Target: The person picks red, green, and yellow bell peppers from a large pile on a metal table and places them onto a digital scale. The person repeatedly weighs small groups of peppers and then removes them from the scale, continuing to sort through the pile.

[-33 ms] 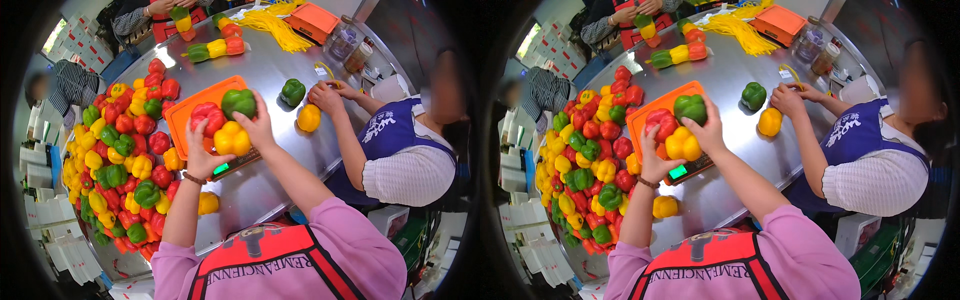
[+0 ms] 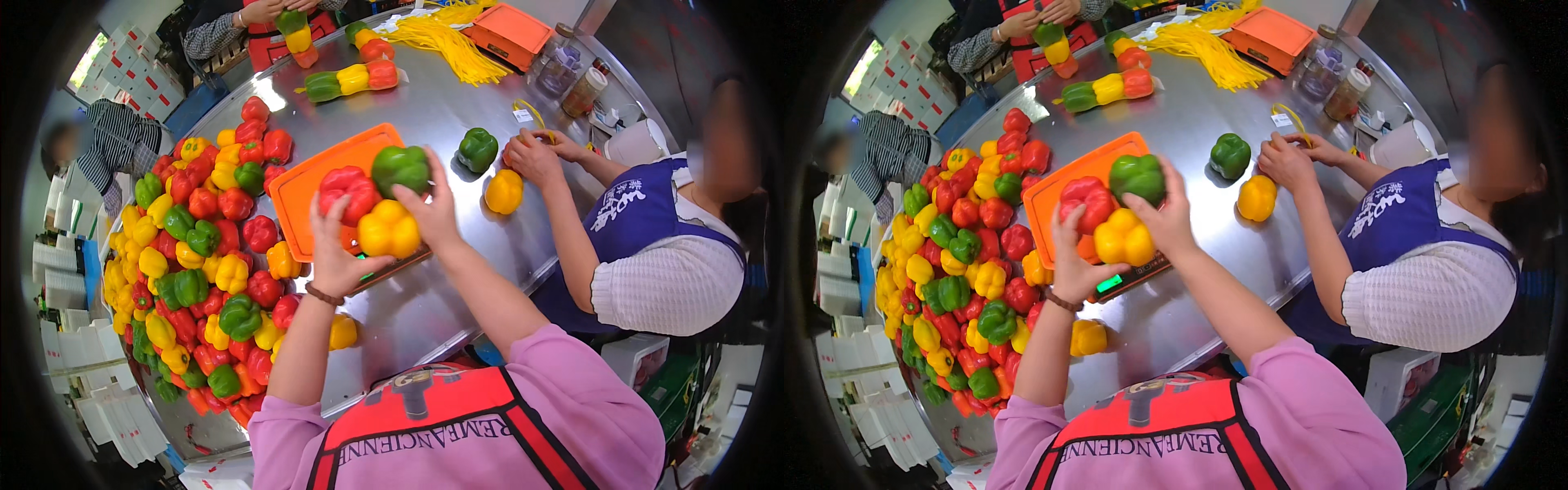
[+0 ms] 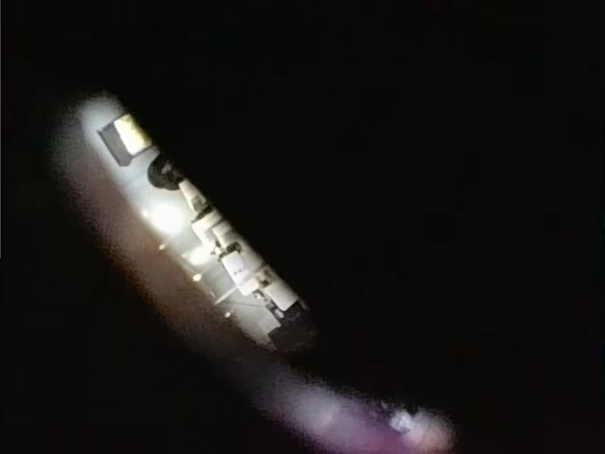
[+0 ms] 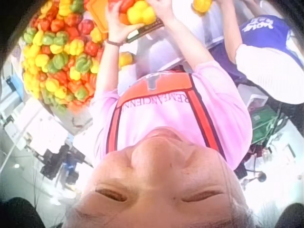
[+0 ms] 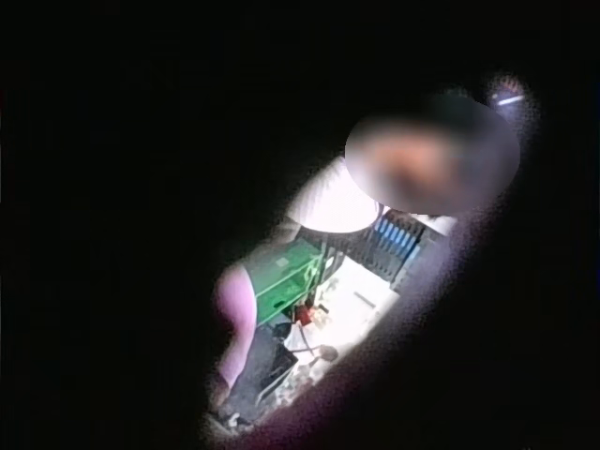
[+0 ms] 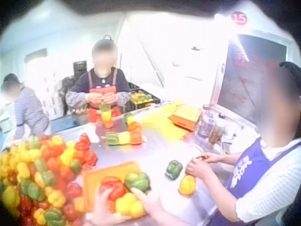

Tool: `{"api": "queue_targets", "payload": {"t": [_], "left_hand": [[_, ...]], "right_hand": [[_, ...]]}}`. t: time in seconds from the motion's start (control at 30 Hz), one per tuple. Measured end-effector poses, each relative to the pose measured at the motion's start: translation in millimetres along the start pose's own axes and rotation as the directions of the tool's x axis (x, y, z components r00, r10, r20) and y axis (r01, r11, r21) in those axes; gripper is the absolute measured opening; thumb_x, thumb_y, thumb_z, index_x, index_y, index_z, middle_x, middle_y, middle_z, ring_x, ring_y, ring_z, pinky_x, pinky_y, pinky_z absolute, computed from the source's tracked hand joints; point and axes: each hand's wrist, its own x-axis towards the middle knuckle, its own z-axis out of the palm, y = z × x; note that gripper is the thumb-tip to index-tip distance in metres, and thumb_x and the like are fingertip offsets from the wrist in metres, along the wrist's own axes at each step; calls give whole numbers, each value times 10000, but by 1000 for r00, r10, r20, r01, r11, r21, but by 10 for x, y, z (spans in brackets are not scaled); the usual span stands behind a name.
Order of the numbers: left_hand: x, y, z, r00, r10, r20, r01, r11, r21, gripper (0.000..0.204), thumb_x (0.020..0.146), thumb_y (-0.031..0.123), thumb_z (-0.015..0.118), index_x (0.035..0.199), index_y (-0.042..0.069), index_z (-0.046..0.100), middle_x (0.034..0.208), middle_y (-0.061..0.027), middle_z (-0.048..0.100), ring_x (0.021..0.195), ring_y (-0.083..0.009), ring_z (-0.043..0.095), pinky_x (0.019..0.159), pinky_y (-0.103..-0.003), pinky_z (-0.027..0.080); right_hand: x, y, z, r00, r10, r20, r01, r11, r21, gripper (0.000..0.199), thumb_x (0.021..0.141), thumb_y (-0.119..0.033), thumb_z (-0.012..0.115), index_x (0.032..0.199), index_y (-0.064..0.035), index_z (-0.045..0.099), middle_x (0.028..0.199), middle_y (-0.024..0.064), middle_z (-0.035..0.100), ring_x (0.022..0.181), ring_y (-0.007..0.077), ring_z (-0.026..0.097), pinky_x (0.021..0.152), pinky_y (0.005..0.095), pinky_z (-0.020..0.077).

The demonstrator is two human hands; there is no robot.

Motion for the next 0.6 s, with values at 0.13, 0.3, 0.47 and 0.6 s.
{"api": "queue_targets", "payload": {"t": [0.13,0.3,0.47,0.6], "left_hand": [[-214,469,471,986,159,46,-153,982,-108,1121,449,368,975,1408,136,442,1527,-346,164,1387,-501,324,1122,-502,359],[-904,536,1395,970,19,244,52,958,-282,1154,469,427,960,1439,152,399,1546,-325,133,1398,-508,289,1131,-503,345],[-1044,250,1824,936,19,352,50,981,-185,1143,487,366,968,1453,165,391,1558,-330,96,1408,-512,269,1136,-492,346],[-714,340,2012,868,-61,493,51,998,34,1158,543,346,950,1514,238,329,1570,-336,14,1380,-519,322,1130,-441,373]], "right_hand": [[-468,-272,-796,990,-70,-120,60,995,-85,830,816,-213,774,1490,-13,333,1371,153,501,1229,246,536,1022,370,458],[-1185,-190,-1517,941,62,-332,-75,997,-25,749,861,-159,744,1475,-5,342,1372,150,485,1231,251,525,1045,374,438],[-1381,352,-1802,930,41,-364,-95,987,-130,743,876,-174,744,1475,-4,340,1383,140,472,1256,246,499,1065,368,412],[-1181,738,-2153,939,12,-342,-156,906,-394,700,885,-221,730,1455,-11,383,1388,195,497,1277,292,491,1089,373,376]]}}
